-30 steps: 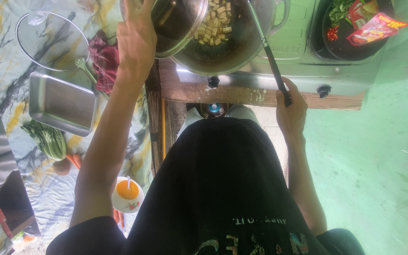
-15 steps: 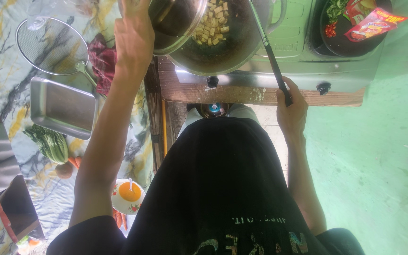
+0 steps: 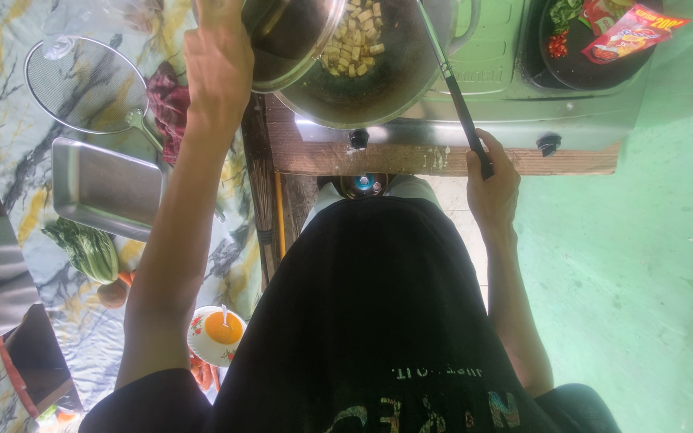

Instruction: The person fries cubed tofu in oil in a wok on a portable gas stove, stirring the pieces with a spatula. They lift and reposition a metal bowl, adjust the stove knob, then tear open seasoning packets and sprinkle their contents into the wok while continuing to stir.

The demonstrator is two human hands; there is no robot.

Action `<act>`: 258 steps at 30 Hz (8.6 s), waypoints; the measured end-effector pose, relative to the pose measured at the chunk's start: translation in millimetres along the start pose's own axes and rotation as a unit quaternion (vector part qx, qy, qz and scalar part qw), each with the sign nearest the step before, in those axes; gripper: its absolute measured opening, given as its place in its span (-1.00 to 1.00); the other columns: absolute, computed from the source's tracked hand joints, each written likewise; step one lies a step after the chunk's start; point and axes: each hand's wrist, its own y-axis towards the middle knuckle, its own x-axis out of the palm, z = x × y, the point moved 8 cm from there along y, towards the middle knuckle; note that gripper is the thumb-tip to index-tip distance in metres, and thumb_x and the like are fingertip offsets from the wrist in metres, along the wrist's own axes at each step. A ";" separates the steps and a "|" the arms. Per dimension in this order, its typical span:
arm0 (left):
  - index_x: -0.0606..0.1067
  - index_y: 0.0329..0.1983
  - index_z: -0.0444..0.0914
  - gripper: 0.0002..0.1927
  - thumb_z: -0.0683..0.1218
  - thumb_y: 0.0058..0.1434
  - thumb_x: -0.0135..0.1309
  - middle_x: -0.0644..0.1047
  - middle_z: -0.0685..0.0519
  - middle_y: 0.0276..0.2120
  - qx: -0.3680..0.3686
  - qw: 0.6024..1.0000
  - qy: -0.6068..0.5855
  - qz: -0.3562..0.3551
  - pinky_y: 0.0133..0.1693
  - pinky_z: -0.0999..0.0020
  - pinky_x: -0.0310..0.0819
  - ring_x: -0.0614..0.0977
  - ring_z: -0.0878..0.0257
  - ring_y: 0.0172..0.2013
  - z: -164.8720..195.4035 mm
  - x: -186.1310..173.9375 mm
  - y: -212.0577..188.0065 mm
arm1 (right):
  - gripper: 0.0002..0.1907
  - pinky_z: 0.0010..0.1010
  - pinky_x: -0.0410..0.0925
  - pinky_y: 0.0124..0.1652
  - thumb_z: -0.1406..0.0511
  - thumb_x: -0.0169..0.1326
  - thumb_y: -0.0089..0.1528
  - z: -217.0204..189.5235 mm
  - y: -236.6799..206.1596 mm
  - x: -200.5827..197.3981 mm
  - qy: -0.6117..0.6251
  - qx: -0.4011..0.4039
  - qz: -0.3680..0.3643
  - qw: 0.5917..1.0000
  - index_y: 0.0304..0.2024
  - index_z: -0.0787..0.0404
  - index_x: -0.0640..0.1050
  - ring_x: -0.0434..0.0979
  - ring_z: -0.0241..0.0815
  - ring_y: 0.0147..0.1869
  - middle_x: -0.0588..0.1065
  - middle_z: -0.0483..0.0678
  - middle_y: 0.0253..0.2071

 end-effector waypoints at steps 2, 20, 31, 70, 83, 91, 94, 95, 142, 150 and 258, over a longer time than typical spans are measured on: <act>0.35 0.33 -0.19 -0.56 -0.28 0.42 0.08 0.39 -0.24 0.17 0.009 1.000 0.016 0.017 -0.52 0.25 0.48 0.57 0.07 -0.53 1.7 -3.4 0.7 | -0.61 -0.35 0.25 -0.31 0.32 0.06 0.38 1.7 -0.3 0.8 0.002 0.004 -0.004 1.000 0.27 0.06 0.53 0.40 -0.28 -0.36 0.48 -0.09 -0.39; 0.40 0.22 -0.17 -0.66 -0.25 0.41 0.10 0.46 -0.11 -0.03 0.030 0.996 0.053 0.065 -0.39 0.19 0.42 0.54 0.08 -0.44 -6.8 7.1 -3.2 | -0.62 -0.35 0.26 -0.30 0.33 0.06 0.38 0.0 0.2 -1.5 0.003 -0.002 -0.001 1.000 0.26 0.08 0.53 0.41 -0.27 -0.35 0.48 -0.07 -0.39; 0.42 0.21 -0.19 -0.64 -0.28 0.38 0.09 0.45 -0.16 -0.02 0.038 0.998 0.015 0.058 -0.52 0.25 0.49 0.59 0.05 -0.49 4.1 -5.3 7.4 | -0.61 -0.36 0.27 -0.29 0.33 0.06 0.38 1.9 5.8 -3.5 0.007 0.004 -0.003 1.000 0.27 0.06 0.53 0.41 -0.28 -0.34 0.47 -0.09 -0.39; 0.44 0.12 -0.17 -0.76 -0.21 0.42 0.05 0.47 -0.08 -0.11 0.025 0.992 0.094 0.084 -0.39 0.18 0.39 0.52 0.08 -0.46 -3.2 8.9 -13.4 | -0.60 -0.32 0.29 -0.30 0.34 0.06 0.38 5.4 1.2 -0.6 0.010 -0.015 -0.014 1.000 0.28 0.05 0.52 0.43 -0.25 -0.35 0.48 -0.04 -0.39; 0.42 0.16 -0.17 -0.70 -0.23 0.40 0.08 0.48 -0.11 -0.11 0.044 0.992 0.060 0.103 -0.45 0.22 0.45 0.56 0.12 -0.50 -11.4 -3.7 -15.5 | -0.64 -0.24 0.39 -0.17 0.30 -0.01 0.43 0.0 3.2 11.1 0.014 -0.011 -0.051 0.999 0.28 0.05 0.48 0.59 -0.13 -0.24 0.56 0.06 -0.33; 0.44 0.17 -0.16 -0.72 -0.24 0.44 0.09 0.49 -0.12 -0.11 0.037 0.995 0.032 0.085 -0.49 0.26 0.47 0.58 0.12 -0.48 -11.9 -4.8 -10.8 | -0.63 -0.23 0.38 -0.17 0.31 -0.02 0.42 1.6 3.0 16.4 -0.001 -0.003 -0.062 0.998 0.29 0.06 0.48 0.55 -0.14 -0.27 0.52 0.03 -0.37; 0.43 0.19 -0.22 -0.69 -0.29 0.42 0.07 0.50 -0.19 -0.09 0.024 0.998 0.012 0.060 -0.56 0.32 0.48 0.60 0.14 -0.51 -11.2 -5.5 -7.3 | -0.64 -0.23 0.38 -0.18 0.30 -0.03 0.43 2.6 4.0 15.8 -0.003 0.008 -0.063 0.998 0.28 0.05 0.48 0.54 -0.15 -0.28 0.52 0.03 -0.38; 0.43 0.19 -0.22 -0.69 -0.30 0.42 0.07 0.50 -0.21 -0.08 0.017 0.999 0.005 0.050 -0.56 0.32 0.50 0.61 0.12 -0.52 -11.6 -5.3 -6.6 | -0.64 -0.23 0.38 -0.19 0.30 -0.03 0.43 3.4 4.0 15.5 -0.003 0.014 -0.063 0.998 0.28 0.05 0.48 0.54 -0.15 -0.28 0.52 0.03 -0.38; 0.46 0.23 -0.18 -0.65 -0.31 0.42 0.08 0.49 -0.19 -0.04 0.019 0.997 -0.019 0.072 -0.53 0.25 0.50 0.60 0.05 -0.54 -10.4 -19.5 -9.3 | -0.63 -0.19 0.38 -0.16 0.29 -0.04 0.42 -7.1 1.6 10.6 -0.007 0.008 -0.059 0.998 0.28 0.07 0.48 0.57 -0.08 -0.23 0.54 0.08 -0.36; 0.46 0.26 -0.18 -0.59 -0.34 0.39 0.05 0.48 -0.28 0.02 0.002 0.997 -0.033 0.071 -0.62 0.35 0.49 0.61 0.12 -0.59 -11.4 -26.4 -13.5 | -0.64 -0.19 0.38 -0.18 0.26 -0.07 0.43 -7.7 2.7 7.8 -0.017 0.030 -0.069 0.997 0.28 0.06 0.48 0.58 -0.10 -0.25 0.55 0.08 -0.37; -0.04 0.63 -0.01 -0.06 -0.43 0.18 -0.27 0.46 -0.27 0.45 -0.239 0.884 -0.391 0.089 -0.44 0.43 0.61 0.70 0.25 -0.46 -365.2 -141.1 -272.4 | -0.73 -0.17 0.32 -0.29 0.14 0.13 0.45 -215.9 -123.2 149.0 -0.278 -0.069 -0.069 0.955 0.18 -0.07 0.65 0.51 0.01 -0.35 0.51 -0.01 -0.43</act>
